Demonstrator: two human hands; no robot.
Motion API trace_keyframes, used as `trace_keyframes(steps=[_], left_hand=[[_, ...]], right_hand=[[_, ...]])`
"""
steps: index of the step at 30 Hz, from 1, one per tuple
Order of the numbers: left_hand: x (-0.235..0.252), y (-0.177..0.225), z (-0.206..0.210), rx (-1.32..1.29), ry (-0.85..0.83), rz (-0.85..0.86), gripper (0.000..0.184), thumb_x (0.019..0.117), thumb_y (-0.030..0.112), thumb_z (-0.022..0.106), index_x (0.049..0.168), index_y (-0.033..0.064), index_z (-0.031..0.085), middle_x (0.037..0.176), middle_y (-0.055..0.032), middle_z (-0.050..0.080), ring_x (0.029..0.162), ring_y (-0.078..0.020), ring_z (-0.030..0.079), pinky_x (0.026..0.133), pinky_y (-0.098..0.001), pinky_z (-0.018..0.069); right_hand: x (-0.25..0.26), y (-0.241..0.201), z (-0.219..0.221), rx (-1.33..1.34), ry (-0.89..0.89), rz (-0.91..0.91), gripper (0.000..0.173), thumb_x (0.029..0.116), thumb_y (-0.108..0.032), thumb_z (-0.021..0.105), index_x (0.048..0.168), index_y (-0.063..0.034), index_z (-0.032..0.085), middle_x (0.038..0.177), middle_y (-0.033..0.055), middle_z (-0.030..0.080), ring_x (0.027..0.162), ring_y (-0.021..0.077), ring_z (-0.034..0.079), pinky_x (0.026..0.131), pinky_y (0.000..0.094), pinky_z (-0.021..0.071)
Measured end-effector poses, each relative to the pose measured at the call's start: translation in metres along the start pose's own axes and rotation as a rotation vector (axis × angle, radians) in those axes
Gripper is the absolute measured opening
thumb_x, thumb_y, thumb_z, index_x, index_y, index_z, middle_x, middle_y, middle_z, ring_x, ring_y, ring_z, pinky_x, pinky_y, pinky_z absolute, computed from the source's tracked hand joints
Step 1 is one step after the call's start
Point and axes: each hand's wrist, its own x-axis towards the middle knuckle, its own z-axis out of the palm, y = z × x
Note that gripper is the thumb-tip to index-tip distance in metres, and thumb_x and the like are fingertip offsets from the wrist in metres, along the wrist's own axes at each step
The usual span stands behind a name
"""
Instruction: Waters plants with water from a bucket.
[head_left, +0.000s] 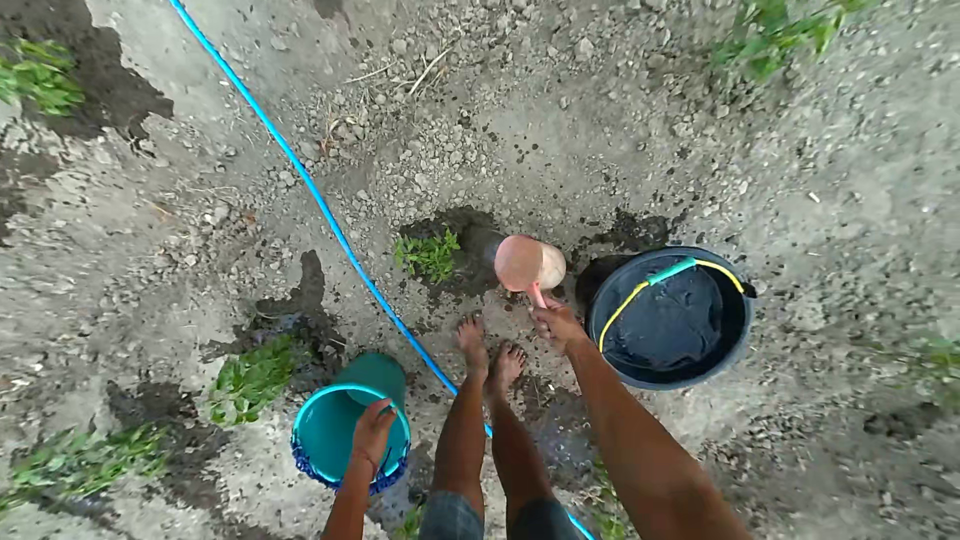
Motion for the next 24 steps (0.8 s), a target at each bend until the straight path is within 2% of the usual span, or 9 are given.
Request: trace_keyframes(steps=[8,12,15,16,18,19,21,22,24], left_hand=[[-0.012,0.070,-0.016,0.026,-0.023,0.057,0.037,0.1034,0.016,0.060,0.136,-0.0022,0.058,0.140,-0.0234,0.057,0.127,-0.0370,0.057,0.101,-0.0568,0.0501],[-0.020,0.121,-0.006,0.076,-0.059,0.154,0.037,0.1026,0.017,0.060,0.135,-0.0007,0.059,0.138,-0.0228,0.060,0.125,-0.0367,0.059,0.100,-0.0567,0.0509],[-0.035,0.172,0.013,0.068,-0.084,0.240,0.036,0.1028,0.016,0.059,0.134,-0.0017,0.059,0.136,-0.0226,0.060,0.123,-0.0346,0.059,0.100,-0.0546,0.0512],[-0.040,0.193,0.022,0.061,-0.088,0.270,0.035,0.1028,0.015,0.058,0.133,-0.0025,0.059,0.135,-0.0230,0.060,0.122,-0.0342,0.060,0.099,-0.0543,0.0515],[-0.055,0.242,0.045,0.090,-0.119,0.341,0.035,0.1037,0.015,0.056,0.133,-0.0023,0.059,0.136,-0.0224,0.059,0.122,-0.0335,0.059,0.099,-0.0537,0.0508],[-0.062,0.267,0.060,0.129,-0.146,0.396,0.035,0.1040,0.016,0.056,0.134,-0.0024,0.059,0.136,-0.0221,0.060,0.124,-0.0330,0.059,0.100,-0.0533,0.0506],[-0.075,0.315,0.101,0.243,-0.225,0.518,0.037,0.1044,0.019,0.055,0.134,-0.0021,0.060,0.137,-0.0209,0.060,0.126,-0.0303,0.059,0.104,-0.0501,0.0492],[-0.082,0.337,0.128,0.309,-0.271,0.582,0.038,0.1043,0.019,0.055,0.135,-0.0020,0.060,0.139,-0.0203,0.060,0.129,-0.0286,0.058,0.107,-0.0481,0.0473],[-0.092,0.374,0.195,0.461,-0.359,0.689,0.040,0.1036,0.021,0.058,0.137,-0.0011,0.060,0.145,-0.0197,0.057,0.136,-0.0278,0.053,0.114,-0.0459,0.0424]], right_hand=[[-0.051,-0.009,0.051,0.044,0.238,-0.006,0.030,0.0994,-0.003,0.058,0.129,0.0014,0.057,0.071,0.0025,0.054,0.048,0.0078,0.044,0.043,0.0246,0.0383],[-0.078,-0.008,0.074,0.305,0.297,0.040,0.029,0.1018,-0.002,0.053,0.131,-0.0005,0.053,0.073,0.0025,0.053,0.048,0.0069,0.042,0.041,0.0225,0.0367],[-0.123,0.004,0.064,0.838,0.070,-0.004,0.013,0.1083,-0.010,0.037,0.111,-0.0105,0.049,0.062,-0.0047,0.049,0.040,-0.0008,0.039,0.035,0.0136,0.0338],[-0.143,0.015,0.054,1.040,-0.060,-0.046,0.015,0.1070,-0.015,0.039,0.101,-0.0127,0.053,0.060,-0.0059,0.051,0.039,-0.0018,0.042,0.035,0.0123,0.0361],[-0.187,0.040,0.031,1.274,-0.285,-0.083,0.011,0.0936,-0.023,0.064,0.088,-0.0137,0.067,0.059,-0.0071,0.056,0.040,-0.0020,0.050,0.037,0.0118,0.0413],[-0.209,0.052,0.016,1.278,-0.377,-0.101,0.013,0.0892,-0.028,0.071,0.090,-0.0155,0.071,0.061,-0.0084,0.058,0.042,-0.0026,0.051,0.038,0.0114,0.0426],[-0.252,0.069,-0.016,1.224,-0.508,-0.175,0.021,0.0895,-0.033,0.074,0.105,-0.0185,0.074,0.066,-0.0083,0.062,0.046,-0.0023,0.055,0.042,0.0120,0.0451],[-0.270,0.072,-0.035,1.178,-0.516,-0.205,0.023,0.0920,-0.031,0.073,0.111,-0.0192,0.073,0.069,-0.0075,0.063,0.048,-0.0020,0.055,0.042,0.0125,0.0460],[-0.296,0.069,-0.074,1.002,-0.374,-0.242,0.019,0.0939,-0.028,0.073,0.111,-0.0193,0.074,0.069,-0.0066,0.063,0.046,-0.0028,0.051,0.039,0.0130,0.0423]])
